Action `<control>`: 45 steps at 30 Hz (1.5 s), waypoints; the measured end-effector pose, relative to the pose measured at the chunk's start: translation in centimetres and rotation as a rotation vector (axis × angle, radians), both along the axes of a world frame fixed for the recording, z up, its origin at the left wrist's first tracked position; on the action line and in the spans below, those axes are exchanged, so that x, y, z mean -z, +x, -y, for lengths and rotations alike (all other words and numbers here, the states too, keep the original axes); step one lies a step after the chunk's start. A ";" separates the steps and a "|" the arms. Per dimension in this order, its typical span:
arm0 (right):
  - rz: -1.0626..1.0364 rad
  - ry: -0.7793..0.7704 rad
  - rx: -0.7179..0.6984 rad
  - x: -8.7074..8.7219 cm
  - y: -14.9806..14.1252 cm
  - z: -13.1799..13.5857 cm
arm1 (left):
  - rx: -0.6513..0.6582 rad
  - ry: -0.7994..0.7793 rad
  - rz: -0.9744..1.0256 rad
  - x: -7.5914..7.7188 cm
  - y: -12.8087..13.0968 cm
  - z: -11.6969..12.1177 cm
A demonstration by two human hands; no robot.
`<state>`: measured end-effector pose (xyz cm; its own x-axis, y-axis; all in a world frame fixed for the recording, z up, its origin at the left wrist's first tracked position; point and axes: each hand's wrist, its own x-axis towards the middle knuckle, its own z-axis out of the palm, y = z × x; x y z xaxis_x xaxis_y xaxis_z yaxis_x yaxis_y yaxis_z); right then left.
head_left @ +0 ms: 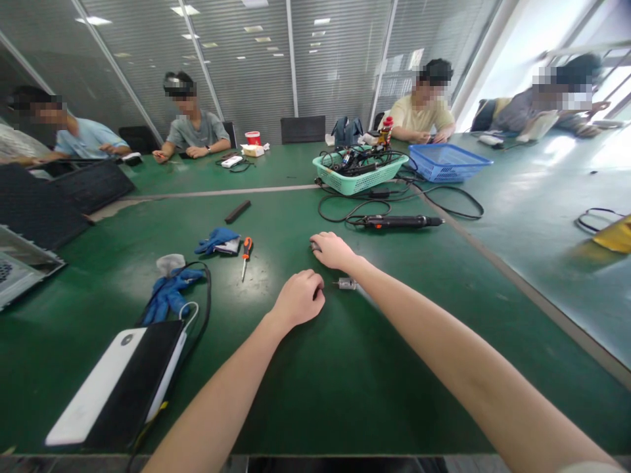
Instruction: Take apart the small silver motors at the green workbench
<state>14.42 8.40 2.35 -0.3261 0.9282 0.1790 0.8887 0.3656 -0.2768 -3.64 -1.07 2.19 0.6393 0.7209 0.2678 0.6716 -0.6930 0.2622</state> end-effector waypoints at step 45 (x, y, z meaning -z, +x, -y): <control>-0.060 0.098 -0.144 1.7 0.6 14.2 | -0.046 -0.029 0.091 1.6 -0.4 0.3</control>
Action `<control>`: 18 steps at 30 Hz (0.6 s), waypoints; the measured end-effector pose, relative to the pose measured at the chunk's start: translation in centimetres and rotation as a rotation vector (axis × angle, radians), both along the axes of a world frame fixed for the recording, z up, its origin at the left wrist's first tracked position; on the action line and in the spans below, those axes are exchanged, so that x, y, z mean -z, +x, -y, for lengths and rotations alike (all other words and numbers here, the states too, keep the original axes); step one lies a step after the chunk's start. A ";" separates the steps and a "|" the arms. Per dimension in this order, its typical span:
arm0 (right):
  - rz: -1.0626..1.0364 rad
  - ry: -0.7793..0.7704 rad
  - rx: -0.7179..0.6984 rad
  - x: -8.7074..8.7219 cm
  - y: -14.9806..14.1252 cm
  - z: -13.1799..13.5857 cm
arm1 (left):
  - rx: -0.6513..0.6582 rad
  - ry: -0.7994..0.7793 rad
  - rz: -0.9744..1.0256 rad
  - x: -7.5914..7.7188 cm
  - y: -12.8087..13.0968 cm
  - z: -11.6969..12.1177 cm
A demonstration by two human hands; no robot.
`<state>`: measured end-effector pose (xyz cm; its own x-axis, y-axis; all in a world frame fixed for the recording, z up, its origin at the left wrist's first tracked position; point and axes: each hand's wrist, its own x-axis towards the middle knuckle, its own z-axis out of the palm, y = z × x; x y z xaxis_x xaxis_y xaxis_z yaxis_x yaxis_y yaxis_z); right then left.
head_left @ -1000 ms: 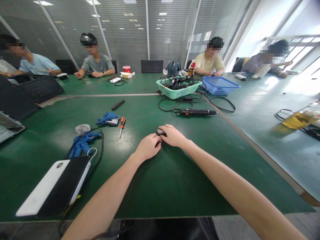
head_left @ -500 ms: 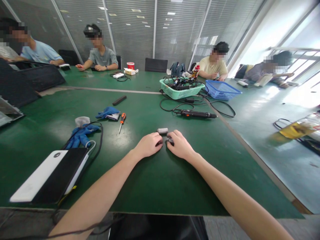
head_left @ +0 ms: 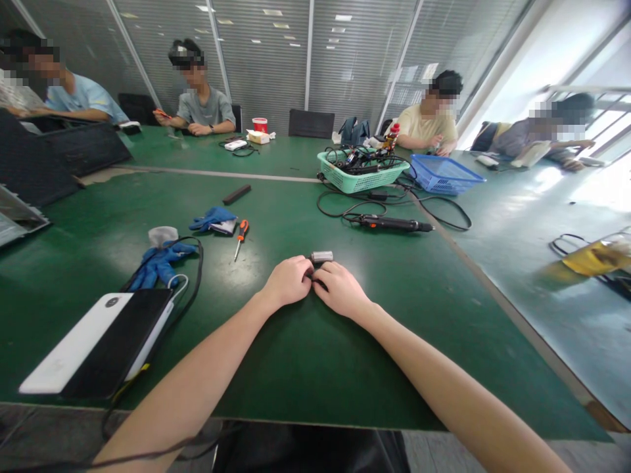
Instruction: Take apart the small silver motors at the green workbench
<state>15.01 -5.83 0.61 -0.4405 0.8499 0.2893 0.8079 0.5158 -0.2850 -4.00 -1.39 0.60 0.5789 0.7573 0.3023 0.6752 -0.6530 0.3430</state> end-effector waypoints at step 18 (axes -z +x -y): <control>-0.013 0.029 -0.115 -0.6 5.0 0.3 | 0.006 0.002 -0.029 -0.1 0.2 0.1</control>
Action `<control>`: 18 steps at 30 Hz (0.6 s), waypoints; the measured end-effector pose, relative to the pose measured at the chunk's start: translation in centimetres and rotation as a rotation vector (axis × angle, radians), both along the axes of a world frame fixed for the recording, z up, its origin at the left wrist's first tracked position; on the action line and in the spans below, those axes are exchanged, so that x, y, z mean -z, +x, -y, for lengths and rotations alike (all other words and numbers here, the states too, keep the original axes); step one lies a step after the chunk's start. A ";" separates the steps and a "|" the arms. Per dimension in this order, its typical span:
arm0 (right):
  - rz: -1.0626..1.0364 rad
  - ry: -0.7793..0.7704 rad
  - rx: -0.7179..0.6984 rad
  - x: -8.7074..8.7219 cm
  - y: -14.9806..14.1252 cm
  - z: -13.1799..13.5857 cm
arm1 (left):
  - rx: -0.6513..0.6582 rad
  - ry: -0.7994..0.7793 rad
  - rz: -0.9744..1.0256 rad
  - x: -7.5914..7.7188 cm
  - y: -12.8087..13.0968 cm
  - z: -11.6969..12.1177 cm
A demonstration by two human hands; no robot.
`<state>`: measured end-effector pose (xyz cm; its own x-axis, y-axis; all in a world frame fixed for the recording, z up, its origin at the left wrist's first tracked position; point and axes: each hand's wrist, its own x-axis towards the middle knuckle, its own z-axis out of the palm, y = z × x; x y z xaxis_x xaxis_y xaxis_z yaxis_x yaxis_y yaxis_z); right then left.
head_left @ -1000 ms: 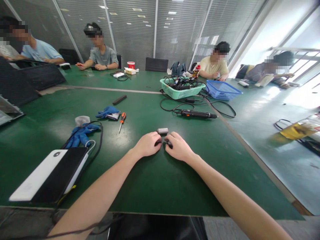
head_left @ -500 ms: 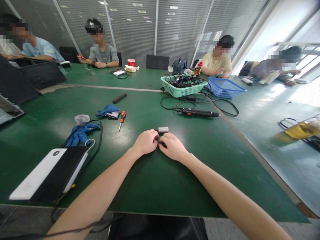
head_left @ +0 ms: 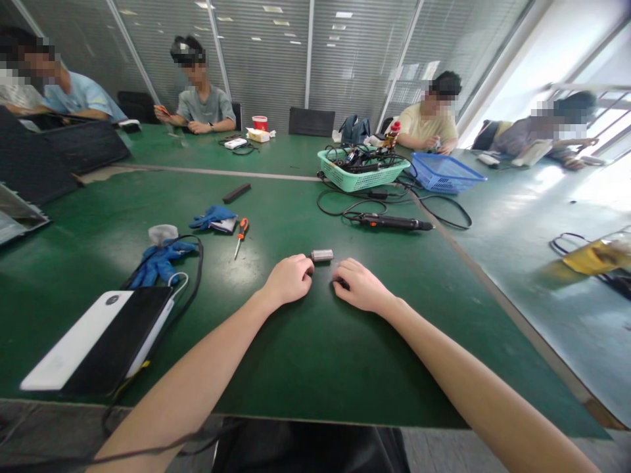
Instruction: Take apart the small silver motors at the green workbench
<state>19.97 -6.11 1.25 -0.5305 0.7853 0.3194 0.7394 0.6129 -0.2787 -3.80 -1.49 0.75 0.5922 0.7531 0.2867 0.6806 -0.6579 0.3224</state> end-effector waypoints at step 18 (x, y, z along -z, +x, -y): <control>0.141 0.106 0.775 5.1 25.6 0.4 | -0.008 -0.012 0.001 0.2 -0.3 -0.1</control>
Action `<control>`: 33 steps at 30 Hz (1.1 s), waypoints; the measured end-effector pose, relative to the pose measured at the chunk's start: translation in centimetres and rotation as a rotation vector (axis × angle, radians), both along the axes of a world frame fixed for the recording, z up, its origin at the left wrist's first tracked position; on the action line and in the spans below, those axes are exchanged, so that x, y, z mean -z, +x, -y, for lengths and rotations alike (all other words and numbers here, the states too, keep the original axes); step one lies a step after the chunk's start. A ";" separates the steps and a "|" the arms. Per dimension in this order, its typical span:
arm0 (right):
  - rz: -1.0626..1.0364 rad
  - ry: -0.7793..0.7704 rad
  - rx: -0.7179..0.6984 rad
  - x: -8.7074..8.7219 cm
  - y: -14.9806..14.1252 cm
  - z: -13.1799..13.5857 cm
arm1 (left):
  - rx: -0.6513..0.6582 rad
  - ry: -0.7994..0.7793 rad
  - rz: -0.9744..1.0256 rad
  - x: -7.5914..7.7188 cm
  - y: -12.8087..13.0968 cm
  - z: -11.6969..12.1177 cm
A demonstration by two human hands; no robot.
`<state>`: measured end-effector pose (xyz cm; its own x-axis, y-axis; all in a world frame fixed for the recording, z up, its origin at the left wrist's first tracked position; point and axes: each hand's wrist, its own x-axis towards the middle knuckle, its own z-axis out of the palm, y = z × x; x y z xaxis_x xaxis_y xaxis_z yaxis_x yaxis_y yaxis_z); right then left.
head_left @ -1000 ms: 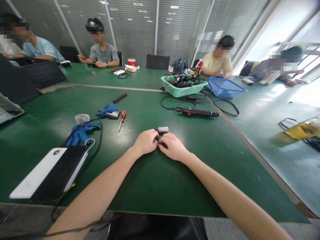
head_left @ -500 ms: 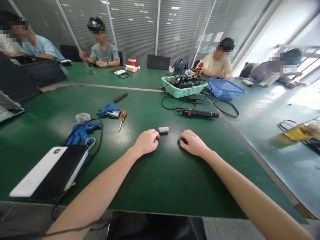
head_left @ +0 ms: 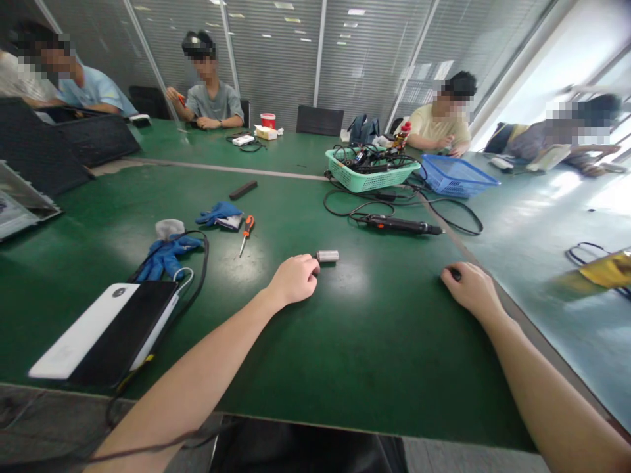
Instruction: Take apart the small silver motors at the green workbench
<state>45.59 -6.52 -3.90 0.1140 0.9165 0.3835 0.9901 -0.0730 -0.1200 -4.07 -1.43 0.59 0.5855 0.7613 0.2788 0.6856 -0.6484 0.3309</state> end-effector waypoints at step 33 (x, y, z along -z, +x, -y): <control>-0.127 0.038 -0.029 -0.3 -0.8 0.6 | -0.040 0.080 0.036 0.3 1.6 -2.2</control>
<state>44.79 -7.12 -3.57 0.1369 0.9052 0.4023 0.9685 -0.0371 -0.2463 -2.45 0.82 0.28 0.5434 0.7584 0.3598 0.7004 -0.6459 0.3037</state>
